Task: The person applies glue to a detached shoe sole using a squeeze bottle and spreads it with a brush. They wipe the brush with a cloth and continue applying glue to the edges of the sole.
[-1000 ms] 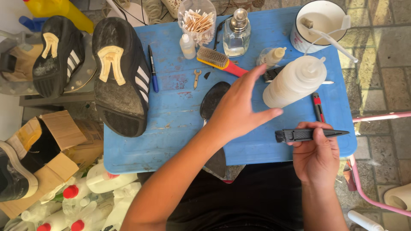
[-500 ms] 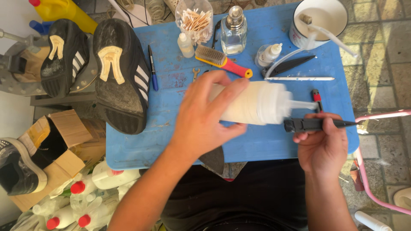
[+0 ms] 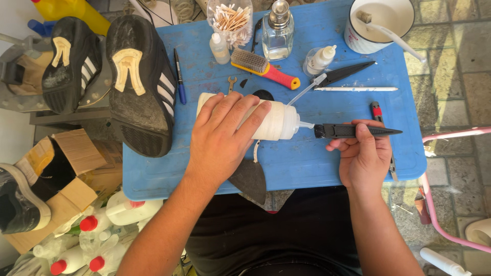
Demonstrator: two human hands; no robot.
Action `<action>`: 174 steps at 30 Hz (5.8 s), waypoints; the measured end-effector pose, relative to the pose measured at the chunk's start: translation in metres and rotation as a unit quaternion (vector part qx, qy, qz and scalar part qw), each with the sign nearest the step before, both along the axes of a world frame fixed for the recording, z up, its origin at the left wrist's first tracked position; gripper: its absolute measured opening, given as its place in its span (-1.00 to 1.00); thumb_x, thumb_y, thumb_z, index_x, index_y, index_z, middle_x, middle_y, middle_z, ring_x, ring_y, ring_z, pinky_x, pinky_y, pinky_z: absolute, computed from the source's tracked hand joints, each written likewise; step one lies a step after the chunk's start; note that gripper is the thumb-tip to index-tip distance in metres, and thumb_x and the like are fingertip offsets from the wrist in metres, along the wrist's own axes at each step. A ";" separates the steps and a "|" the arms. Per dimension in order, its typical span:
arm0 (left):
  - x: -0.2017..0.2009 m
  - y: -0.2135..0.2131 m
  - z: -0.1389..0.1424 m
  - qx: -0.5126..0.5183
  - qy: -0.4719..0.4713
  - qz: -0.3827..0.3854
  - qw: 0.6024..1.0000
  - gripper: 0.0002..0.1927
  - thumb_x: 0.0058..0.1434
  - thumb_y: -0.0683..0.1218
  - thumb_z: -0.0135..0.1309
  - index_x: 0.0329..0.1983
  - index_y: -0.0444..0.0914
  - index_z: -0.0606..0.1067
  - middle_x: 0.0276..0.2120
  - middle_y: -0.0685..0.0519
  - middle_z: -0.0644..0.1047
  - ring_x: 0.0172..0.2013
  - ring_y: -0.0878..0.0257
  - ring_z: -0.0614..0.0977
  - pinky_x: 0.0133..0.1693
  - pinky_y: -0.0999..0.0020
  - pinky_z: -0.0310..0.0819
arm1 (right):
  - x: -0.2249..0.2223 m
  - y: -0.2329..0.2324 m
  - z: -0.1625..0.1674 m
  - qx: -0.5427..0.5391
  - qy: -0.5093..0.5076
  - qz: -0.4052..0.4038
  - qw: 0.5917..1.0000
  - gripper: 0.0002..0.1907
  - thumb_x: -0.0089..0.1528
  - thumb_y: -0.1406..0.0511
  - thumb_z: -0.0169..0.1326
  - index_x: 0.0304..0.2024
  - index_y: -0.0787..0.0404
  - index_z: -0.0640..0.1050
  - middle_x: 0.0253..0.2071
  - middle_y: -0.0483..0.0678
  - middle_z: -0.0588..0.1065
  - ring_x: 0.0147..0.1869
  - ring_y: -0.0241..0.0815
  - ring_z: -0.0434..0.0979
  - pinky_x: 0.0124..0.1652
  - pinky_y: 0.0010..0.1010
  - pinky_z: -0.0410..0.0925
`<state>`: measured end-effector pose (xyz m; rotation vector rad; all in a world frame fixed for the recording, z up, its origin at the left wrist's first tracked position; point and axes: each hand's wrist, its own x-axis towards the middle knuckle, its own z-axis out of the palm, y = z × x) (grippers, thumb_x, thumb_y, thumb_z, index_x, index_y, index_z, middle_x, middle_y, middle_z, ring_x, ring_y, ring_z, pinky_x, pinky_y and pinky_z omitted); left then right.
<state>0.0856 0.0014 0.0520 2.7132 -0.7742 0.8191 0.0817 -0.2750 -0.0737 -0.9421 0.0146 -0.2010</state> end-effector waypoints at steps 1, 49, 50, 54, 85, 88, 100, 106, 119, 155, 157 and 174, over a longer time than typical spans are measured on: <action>0.000 -0.001 -0.001 -0.001 0.000 0.000 1.000 -0.48 0.13 -0.15 0.30 0.21 -0.14 0.54 0.08 0.09 0.54 0.14 0.14 0.54 0.24 0.05 0.36 | 0.001 0.000 0.000 0.008 0.002 0.003 1.000 -0.88 0.55 0.39 -0.12 0.05 0.34 0.42 -0.20 0.16 0.54 -0.25 -0.04 0.62 -0.21 -0.17 0.54; 0.000 -0.009 -0.006 -0.034 0.019 0.005 0.999 -0.54 0.12 -0.20 0.25 0.13 -0.17 0.58 0.02 0.08 0.57 0.10 0.12 0.56 0.19 0.13 0.38 | -0.003 -0.003 -0.005 -0.005 0.015 -0.003 1.000 -0.87 0.53 0.39 -0.08 0.03 0.36 0.44 -0.26 0.18 0.55 -0.28 0.01 0.63 -0.21 -0.16 0.57; -0.001 -0.010 -0.006 -0.033 0.020 0.003 0.999 -0.53 0.09 -0.20 0.26 0.12 -0.17 0.58 0.02 0.08 0.57 0.10 0.11 0.56 0.19 0.12 0.38 | -0.003 -0.004 -0.007 -0.003 0.017 -0.005 1.000 -0.87 0.52 0.39 -0.08 0.03 0.36 0.44 -0.27 0.17 0.55 -0.28 0.00 0.63 -0.21 -0.16 0.57; -0.003 -0.011 -0.006 -0.032 0.014 0.020 0.999 -0.50 0.10 -0.22 0.30 0.15 -0.18 0.55 0.04 0.07 0.55 0.12 0.10 0.55 0.21 0.12 0.38 | -0.002 -0.015 -0.016 0.038 0.024 0.024 0.999 -0.84 0.57 0.38 -0.08 0.04 0.39 0.47 -0.30 0.19 0.55 -0.29 0.01 0.62 -0.19 -0.17 0.54; -0.035 0.023 -0.063 -0.484 0.082 0.163 0.856 -0.05 0.23 -0.05 0.40 0.50 -0.41 0.09 0.43 -0.26 0.25 0.46 -0.07 0.35 0.50 0.04 0.18 | 0.007 0.046 0.030 -0.213 -0.042 0.203 0.955 -0.85 0.39 0.55 0.02 0.01 0.40 0.42 0.08 0.29 0.54 0.09 -0.02 0.63 0.15 -0.17 0.52; -0.075 0.002 -0.058 -0.358 0.092 0.221 0.903 -0.16 0.16 0.05 0.43 0.34 -0.34 0.24 0.38 -0.20 0.28 0.36 -0.10 0.35 0.42 0.03 0.20 | 0.006 0.046 0.030 -0.227 -0.065 0.214 0.948 -0.84 0.39 0.56 0.01 0.01 0.38 0.44 0.09 0.27 0.54 0.11 -0.05 0.62 0.16 -0.21 0.51; -0.103 -0.007 -0.065 -0.196 0.209 0.116 0.951 -0.02 -0.25 0.35 0.45 0.05 -0.33 0.34 0.27 -0.29 0.32 0.27 -0.22 0.35 0.30 -0.28 0.03 | 0.009 0.039 0.037 -0.358 -0.132 0.233 0.895 -0.81 0.33 0.59 0.03 -0.05 0.34 0.45 0.08 0.23 0.56 0.19 -0.06 0.58 0.21 -0.32 0.44; -0.103 -0.007 -0.069 -0.192 0.210 0.116 0.952 -0.07 -0.23 0.36 0.45 0.00 -0.31 0.34 0.28 -0.28 0.33 0.27 -0.21 0.35 0.30 -0.26 0.05 | 0.007 0.044 0.035 -0.279 -0.078 0.216 0.932 -0.84 0.36 0.56 0.02 -0.03 0.34 0.42 0.09 0.22 0.54 0.19 -0.10 0.59 0.21 -0.30 0.48; -0.103 -0.007 -0.069 -0.199 0.227 0.113 0.947 -0.08 -0.26 0.35 0.47 -0.06 -0.30 0.33 0.30 -0.30 0.31 0.26 -0.21 0.34 0.23 -0.19 0.11 | -0.013 0.057 0.026 -0.244 -0.011 0.131 0.961 -0.90 0.41 0.52 0.05 -0.14 0.35 0.38 -0.01 0.23 0.58 0.01 -0.15 0.64 0.10 -0.31 0.52; -0.100 -0.001 -0.062 -0.218 0.269 0.098 0.933 -0.15 -0.31 0.27 0.52 -0.15 -0.26 0.33 0.32 -0.30 0.28 0.29 -0.21 0.29 0.23 -0.17 0.10 | 0.020 0.040 0.041 -0.350 -0.202 0.310 0.861 -0.62 0.28 0.67 -0.15 0.02 0.18 0.37 0.09 0.17 0.55 0.24 0.05 0.61 0.20 -0.20 0.47; -0.099 0.001 -0.060 -0.221 0.270 0.095 0.932 -0.15 -0.32 0.26 0.53 -0.15 -0.25 0.33 0.32 -0.29 0.28 0.29 -0.21 0.29 0.23 -0.15 0.11 | 0.023 0.040 0.043 -0.369 -0.212 0.312 0.850 -0.55 0.21 0.71 -0.17 0.01 0.18 0.38 0.08 0.16 0.57 0.24 0.07 0.61 0.20 -0.20 0.47; -0.098 0.000 -0.065 -0.221 0.267 0.095 0.933 -0.16 -0.33 0.25 0.53 -0.15 -0.24 0.33 0.32 -0.29 0.27 0.28 -0.21 0.29 0.22 -0.14 0.12 | 0.026 0.043 0.062 -0.396 -0.265 0.364 0.800 -0.50 -0.02 0.71 -0.05 -0.12 0.19 0.46 0.01 0.06 0.61 0.18 0.11 0.64 0.13 -0.16 0.49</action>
